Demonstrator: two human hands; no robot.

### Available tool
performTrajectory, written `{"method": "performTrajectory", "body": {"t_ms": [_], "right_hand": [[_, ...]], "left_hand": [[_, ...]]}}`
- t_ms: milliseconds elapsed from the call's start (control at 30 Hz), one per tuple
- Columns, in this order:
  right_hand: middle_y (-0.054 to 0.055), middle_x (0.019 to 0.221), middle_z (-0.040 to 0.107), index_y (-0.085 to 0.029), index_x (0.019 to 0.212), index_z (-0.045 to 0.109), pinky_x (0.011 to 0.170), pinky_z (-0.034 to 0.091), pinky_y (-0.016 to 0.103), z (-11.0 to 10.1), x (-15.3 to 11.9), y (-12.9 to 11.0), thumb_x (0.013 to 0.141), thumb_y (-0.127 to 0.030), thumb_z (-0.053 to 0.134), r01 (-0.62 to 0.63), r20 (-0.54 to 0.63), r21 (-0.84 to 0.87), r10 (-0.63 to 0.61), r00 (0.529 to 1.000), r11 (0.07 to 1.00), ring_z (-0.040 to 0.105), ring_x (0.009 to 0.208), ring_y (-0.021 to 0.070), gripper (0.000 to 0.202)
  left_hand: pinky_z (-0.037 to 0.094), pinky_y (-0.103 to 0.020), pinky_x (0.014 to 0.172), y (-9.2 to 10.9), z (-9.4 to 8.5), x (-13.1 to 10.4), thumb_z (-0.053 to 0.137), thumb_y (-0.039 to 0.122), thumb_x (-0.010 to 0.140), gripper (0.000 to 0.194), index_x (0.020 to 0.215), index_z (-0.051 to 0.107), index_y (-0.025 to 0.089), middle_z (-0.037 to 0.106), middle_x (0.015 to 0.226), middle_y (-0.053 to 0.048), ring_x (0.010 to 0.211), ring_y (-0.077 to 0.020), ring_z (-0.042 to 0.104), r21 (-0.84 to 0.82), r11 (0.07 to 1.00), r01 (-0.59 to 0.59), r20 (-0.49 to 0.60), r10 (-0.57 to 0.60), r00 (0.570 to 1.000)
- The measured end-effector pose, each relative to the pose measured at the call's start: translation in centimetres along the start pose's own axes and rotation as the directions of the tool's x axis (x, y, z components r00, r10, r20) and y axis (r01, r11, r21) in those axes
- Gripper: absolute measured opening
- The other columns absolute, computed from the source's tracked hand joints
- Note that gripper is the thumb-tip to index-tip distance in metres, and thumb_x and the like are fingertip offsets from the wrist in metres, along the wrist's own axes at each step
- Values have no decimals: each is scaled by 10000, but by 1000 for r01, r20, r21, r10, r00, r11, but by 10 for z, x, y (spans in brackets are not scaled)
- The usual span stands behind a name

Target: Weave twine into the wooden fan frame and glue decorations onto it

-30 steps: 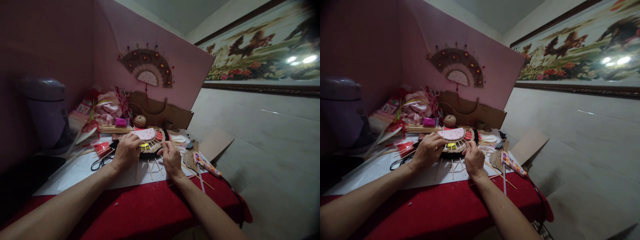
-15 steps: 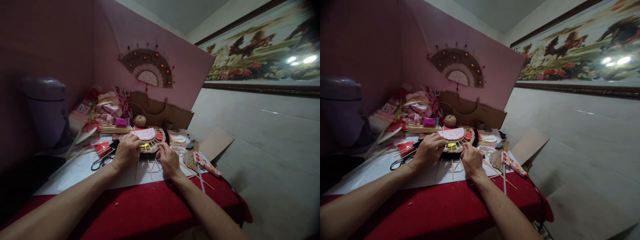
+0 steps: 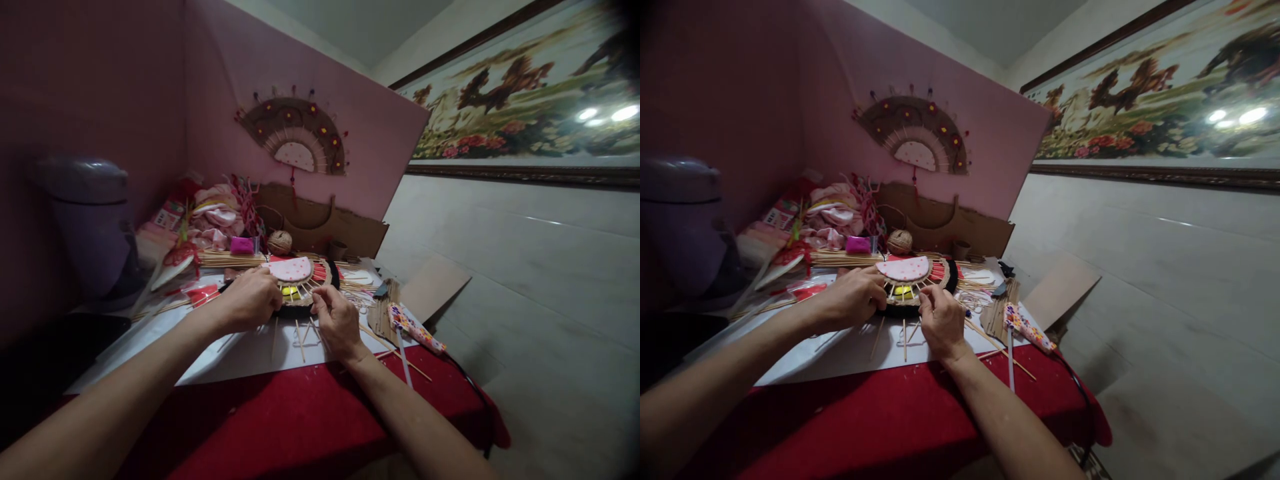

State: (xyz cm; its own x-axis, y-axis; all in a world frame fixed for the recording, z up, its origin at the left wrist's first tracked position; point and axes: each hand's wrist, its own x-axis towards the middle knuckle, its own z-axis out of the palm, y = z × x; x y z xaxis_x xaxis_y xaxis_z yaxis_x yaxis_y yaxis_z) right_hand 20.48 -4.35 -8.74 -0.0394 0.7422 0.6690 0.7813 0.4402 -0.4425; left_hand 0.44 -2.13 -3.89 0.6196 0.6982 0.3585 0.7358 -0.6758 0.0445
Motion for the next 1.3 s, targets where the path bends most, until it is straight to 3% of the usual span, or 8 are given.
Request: {"method": "performTrajectory", "body": {"t_ms": [133, 233, 500, 800, 1000, 1167, 1300], "right_hand": [[19, 713, 655, -205, 887, 611, 660, 391, 241, 0, 0, 0, 907, -273, 458, 27, -13, 19, -27, 1000, 999, 591, 710, 163, 169], [17, 717, 656, -204, 869, 608, 664, 388, 244, 0, 0, 0, 903, -255, 465, 42, -15, 26, -41, 999, 999, 588, 713, 161, 155], [28, 743, 648, -198, 821, 605, 669, 396, 249, -1, -1, -3, 892, -241, 493, 155, 4, 64, -155, 988, 986, 580, 726, 161, 139], [37, 765, 633, -188, 800, 616, 685, 421, 266, -2, -3, -6, 872, -230, 523, 313, 103, 169, -332, 937, 935, 562, 748, 162, 124], [27, 777, 648, -200, 772, 621, 723, 435, 269, -5, -4, -11, 868, -227, 521, 360, 192, 194, -395, 898, 913, 568, 774, 156, 141], [27, 773, 651, -202, 780, 644, 680, 436, 251, -5, -4, -12, 863, -234, 527, 317, 220, 130, -339, 915, 940, 579, 741, 146, 147], [28, 775, 663, -195, 774, 641, 707, 435, 255, -6, -4, -11, 865, -227, 526, 354, 213, 168, -385, 898, 920, 578, 761, 150, 150]], "left_hand": [[385, -304, 759, -5, -6, 0, 509, 63, 610, 330, 686, 750, 276, 666, 787, -29, 859, -199, 544, -43, 996, 74, 72, -71, 995], [392, -300, 772, -3, -5, 0, 497, 63, 592, 370, 723, 762, 285, 668, 795, -33, 906, -210, 539, -36, 997, 63, 111, -58, 992], [389, -307, 727, -5, 5, 0, 496, 91, 587, 334, 685, 754, 279, 649, 789, -51, 893, -220, 528, -10, 998, 63, 118, -62, 991], [381, -301, 724, -8, 4, 1, 483, 96, 591, 293, 614, 731, 252, 647, 759, -43, 846, -202, 529, -47, 998, 34, 108, -28, 994], [390, -274, 701, -25, -2, -1, 465, 87, 586, 285, 658, 707, 219, 661, 732, -28, 767, -177, 556, -75, 986, 148, 50, -145, 988], [363, -246, 584, -32, -7, -3, 473, 94, 572, 260, 625, 699, 211, 663, 663, -7, 641, -149, 569, -128, 959, 252, 190, -226, 955], [383, -244, 603, -31, -9, -3, 470, 100, 582, 275, 642, 712, 214, 677, 695, -12, 658, -153, 586, -156, 955, 253, 184, -224, 957]]}}
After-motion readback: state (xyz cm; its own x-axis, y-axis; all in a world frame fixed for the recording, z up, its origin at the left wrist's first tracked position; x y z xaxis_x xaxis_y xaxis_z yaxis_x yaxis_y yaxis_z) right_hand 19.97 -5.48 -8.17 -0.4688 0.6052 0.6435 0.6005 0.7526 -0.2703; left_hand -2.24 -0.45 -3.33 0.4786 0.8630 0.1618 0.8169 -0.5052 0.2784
